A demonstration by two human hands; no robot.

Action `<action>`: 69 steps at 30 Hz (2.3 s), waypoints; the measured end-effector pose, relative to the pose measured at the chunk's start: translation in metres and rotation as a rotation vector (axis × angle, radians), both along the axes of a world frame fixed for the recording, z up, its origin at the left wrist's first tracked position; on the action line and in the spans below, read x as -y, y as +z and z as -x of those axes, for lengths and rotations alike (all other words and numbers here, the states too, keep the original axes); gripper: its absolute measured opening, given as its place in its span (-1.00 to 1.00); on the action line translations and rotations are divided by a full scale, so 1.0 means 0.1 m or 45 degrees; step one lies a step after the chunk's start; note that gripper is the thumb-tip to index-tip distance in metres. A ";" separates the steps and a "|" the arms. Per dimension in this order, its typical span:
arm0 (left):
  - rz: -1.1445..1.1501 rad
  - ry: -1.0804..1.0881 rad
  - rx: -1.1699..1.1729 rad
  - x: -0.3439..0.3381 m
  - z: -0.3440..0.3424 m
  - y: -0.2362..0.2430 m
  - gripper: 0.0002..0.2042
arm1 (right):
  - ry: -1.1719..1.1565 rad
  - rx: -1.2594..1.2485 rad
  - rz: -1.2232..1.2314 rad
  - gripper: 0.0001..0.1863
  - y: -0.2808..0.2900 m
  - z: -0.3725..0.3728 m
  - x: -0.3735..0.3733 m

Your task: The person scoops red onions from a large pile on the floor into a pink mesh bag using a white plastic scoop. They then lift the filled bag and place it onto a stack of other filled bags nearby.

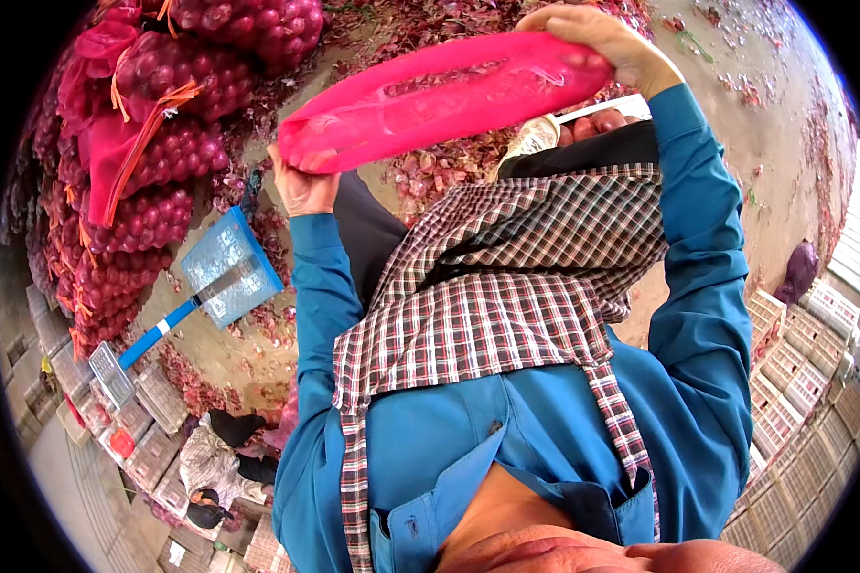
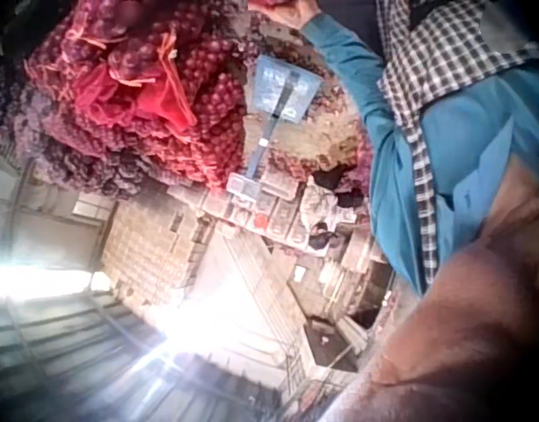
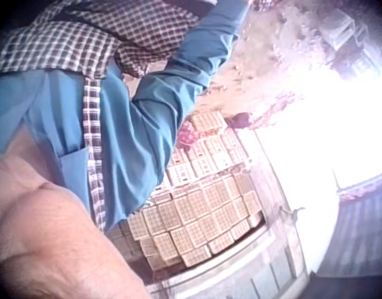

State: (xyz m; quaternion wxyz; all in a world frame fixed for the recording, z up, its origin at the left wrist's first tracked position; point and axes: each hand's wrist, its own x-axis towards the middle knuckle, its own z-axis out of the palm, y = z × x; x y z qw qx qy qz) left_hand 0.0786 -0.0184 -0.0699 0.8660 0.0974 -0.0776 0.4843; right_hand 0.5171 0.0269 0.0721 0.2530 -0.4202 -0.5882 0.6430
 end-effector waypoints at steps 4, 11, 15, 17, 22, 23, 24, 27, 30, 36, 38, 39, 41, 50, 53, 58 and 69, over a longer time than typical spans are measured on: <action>0.453 0.542 -0.800 0.07 -0.12 0.28 -0.78 | -0.001 0.348 0.046 -0.68 -0.09 0.06 0.11; 0.478 0.693 -1.248 0.21 -0.02 0.18 -0.73 | -0.250 0.471 -0.438 -0.75 0.20 0.18 0.09; 0.508 0.550 -1.026 0.29 -0.12 0.24 -0.66 | -0.622 0.939 -0.968 -0.75 0.05 0.13 -0.02; 0.326 0.323 -0.941 0.42 -0.17 0.36 -0.58 | -0.893 0.776 -0.744 -0.78 0.09 0.10 -0.07; 0.105 0.103 -0.743 0.48 -0.23 0.17 -0.45 | -0.738 -0.295 -0.072 -0.63 -0.40 -0.43 -0.31; 0.245 0.161 -0.620 0.48 -0.14 0.07 -0.44 | -0.591 -0.158 0.042 -0.67 -0.23 -0.31 -0.28; 0.329 0.349 -0.534 0.41 -0.17 0.20 -0.49 | -0.451 -0.017 0.150 -0.71 -0.01 -0.16 -0.18; 0.426 0.522 -0.437 0.13 0.00 0.28 -0.56 | -0.070 0.122 0.091 -0.67 0.09 0.04 0.03; 0.409 0.456 -0.585 -0.01 -0.02 0.56 -0.58 | 0.094 0.016 0.215 -0.71 -0.09 0.09 0.03; 0.192 0.609 -1.703 0.10 0.17 0.10 -0.79 | -0.103 0.088 -0.051 -0.64 0.18 0.11 -0.06; 0.203 0.591 -1.645 0.14 0.10 0.08 -0.73 | -0.058 0.229 -0.194 -0.61 0.26 0.09 -0.01; 0.244 0.622 -1.634 0.16 0.05 0.08 -0.73 | -0.043 0.227 -0.143 -0.59 0.26 0.09 0.01; 0.328 0.663 -1.528 0.16 0.02 0.12 -0.72 | 0.002 0.355 -0.307 -0.56 0.20 0.10 0.03; -0.068 -0.063 -1.374 0.32 -0.06 0.23 -0.61 | -0.901 0.542 -0.619 -0.80 0.04 -0.01 -0.20; 0.113 0.127 -1.002 0.38 -0.37 0.61 -0.51 | -0.838 -0.395 -0.085 -0.79 0.03 -0.14 -0.13; 0.409 0.450 -0.707 0.11 -0.04 0.56 -0.52 | -0.197 -0.183 0.070 -0.74 0.17 0.02 0.05; 0.378 0.500 -1.035 0.34 -0.16 0.47 -0.59 | -0.489 0.874 -0.966 -0.72 -0.17 -0.02 -0.03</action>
